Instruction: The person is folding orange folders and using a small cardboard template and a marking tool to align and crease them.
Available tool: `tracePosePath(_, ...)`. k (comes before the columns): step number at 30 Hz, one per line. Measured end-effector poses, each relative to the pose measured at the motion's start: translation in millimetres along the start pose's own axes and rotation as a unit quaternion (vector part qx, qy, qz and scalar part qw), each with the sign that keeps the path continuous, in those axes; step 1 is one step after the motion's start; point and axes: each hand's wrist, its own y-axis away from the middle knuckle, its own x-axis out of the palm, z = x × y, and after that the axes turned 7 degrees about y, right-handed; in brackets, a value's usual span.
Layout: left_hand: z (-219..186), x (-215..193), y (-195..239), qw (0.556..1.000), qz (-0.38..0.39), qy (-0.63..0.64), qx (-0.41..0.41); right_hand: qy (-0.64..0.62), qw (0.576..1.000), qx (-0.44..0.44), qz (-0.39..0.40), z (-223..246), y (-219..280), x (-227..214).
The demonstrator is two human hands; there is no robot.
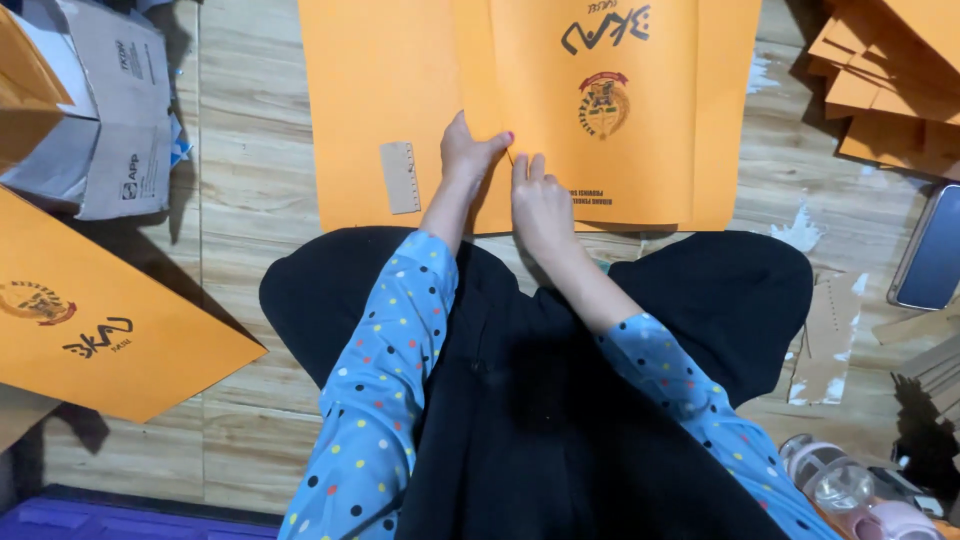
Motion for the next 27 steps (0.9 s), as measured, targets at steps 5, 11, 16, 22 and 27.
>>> tracePosePath(5, -9, 4, -7, 0.991, -0.014, -0.135, 0.013, -0.137, 0.988, 0.002, -0.074, -44, -12, -27)
tracePosePath(11, -38, 10, -1, 0.991, 0.020, -0.136, -0.006, -0.116, 0.974, 0.188, -0.057, -136, -17, 7)
tracePosePath(16, -36, 7, 1, 0.995, 0.030, -0.096, -0.029, -0.068, 0.982, 0.168, -0.051, -138, -8, 23)
tracePosePath(22, -48, 7, 5, 0.992, 0.035, -0.117, -0.035, -0.048, 0.982, 0.171, -0.061, -138, -9, 30)
tracePosePath(27, -46, 5, 5, 0.990, 0.028, -0.128, -0.042, -0.050, 0.983, 0.169, -0.052, -136, -8, 30)
